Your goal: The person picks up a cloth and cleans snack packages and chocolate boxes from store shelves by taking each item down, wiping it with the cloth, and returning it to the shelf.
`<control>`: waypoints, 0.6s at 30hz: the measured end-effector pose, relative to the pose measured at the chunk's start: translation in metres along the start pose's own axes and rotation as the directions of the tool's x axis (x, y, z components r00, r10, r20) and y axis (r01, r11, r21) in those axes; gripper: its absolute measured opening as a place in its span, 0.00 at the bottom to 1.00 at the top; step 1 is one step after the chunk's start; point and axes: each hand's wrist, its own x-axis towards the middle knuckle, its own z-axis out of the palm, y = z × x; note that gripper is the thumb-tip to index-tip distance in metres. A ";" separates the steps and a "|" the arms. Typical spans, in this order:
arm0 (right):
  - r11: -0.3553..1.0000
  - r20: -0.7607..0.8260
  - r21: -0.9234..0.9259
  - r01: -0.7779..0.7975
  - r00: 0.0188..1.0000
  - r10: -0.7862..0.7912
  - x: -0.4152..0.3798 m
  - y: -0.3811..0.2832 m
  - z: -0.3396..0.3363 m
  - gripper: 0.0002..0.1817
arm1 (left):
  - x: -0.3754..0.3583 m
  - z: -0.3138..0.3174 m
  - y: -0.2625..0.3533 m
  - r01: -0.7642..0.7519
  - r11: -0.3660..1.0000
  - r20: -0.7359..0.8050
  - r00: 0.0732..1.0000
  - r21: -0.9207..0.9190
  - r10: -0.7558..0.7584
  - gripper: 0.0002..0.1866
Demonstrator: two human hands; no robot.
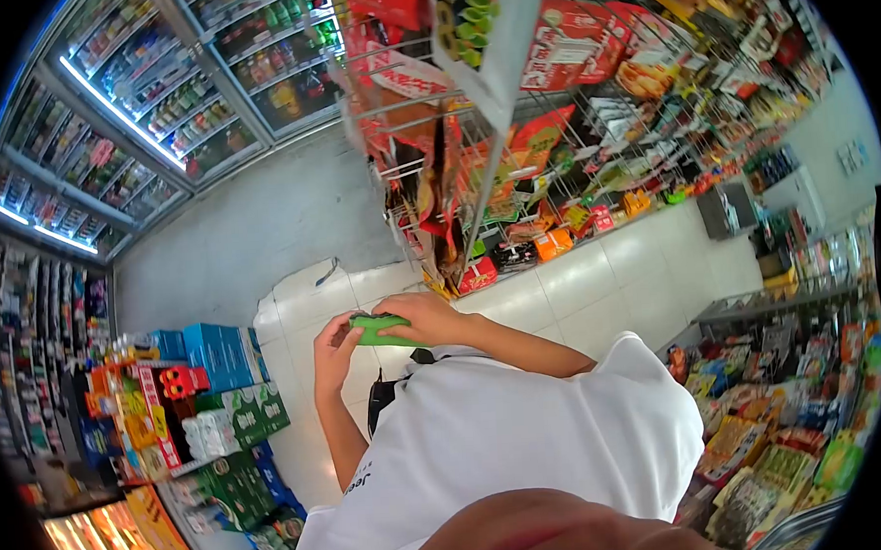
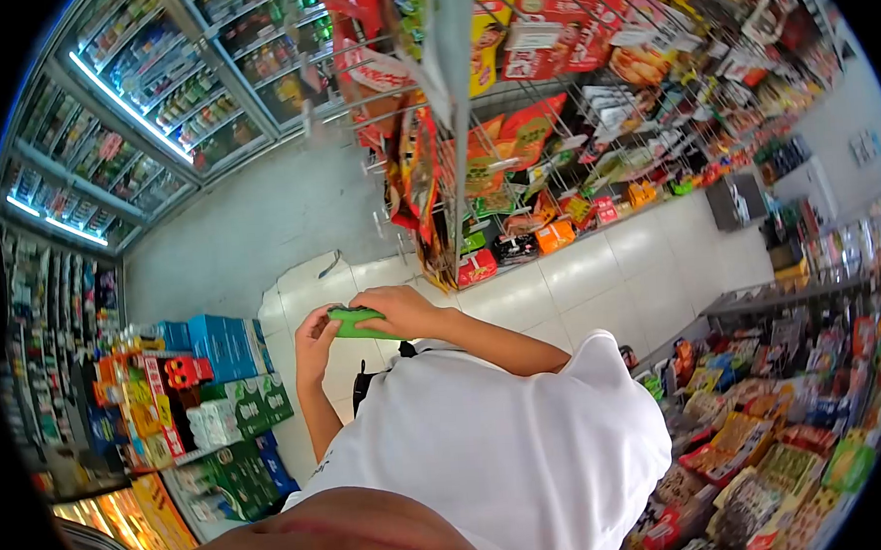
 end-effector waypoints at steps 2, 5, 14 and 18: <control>0.999 -0.090 -0.014 -0.035 0.995 0.034 -0.010 0.011 -0.010 0.19 | 0.024 0.011 0.002 -0.014 1.000 0.117 0.993 0.007 0.013 0.16; 0.993 -0.221 -0.042 -0.106 0.971 0.094 -0.035 0.031 -0.007 0.19 | 0.051 0.026 -0.013 0.027 0.997 0.249 0.967 0.075 -0.045 0.16; 0.926 -0.409 -0.083 -0.368 0.860 0.305 -0.134 0.005 -0.004 0.18 | 0.038 0.086 -0.060 0.089 0.991 0.502 0.855 0.104 -0.129 0.16; 0.914 -0.439 -0.081 -0.398 0.837 0.326 -0.166 0.006 -0.014 0.19 | 0.018 0.122 -0.053 0.109 0.992 0.487 0.864 0.066 -0.128 0.17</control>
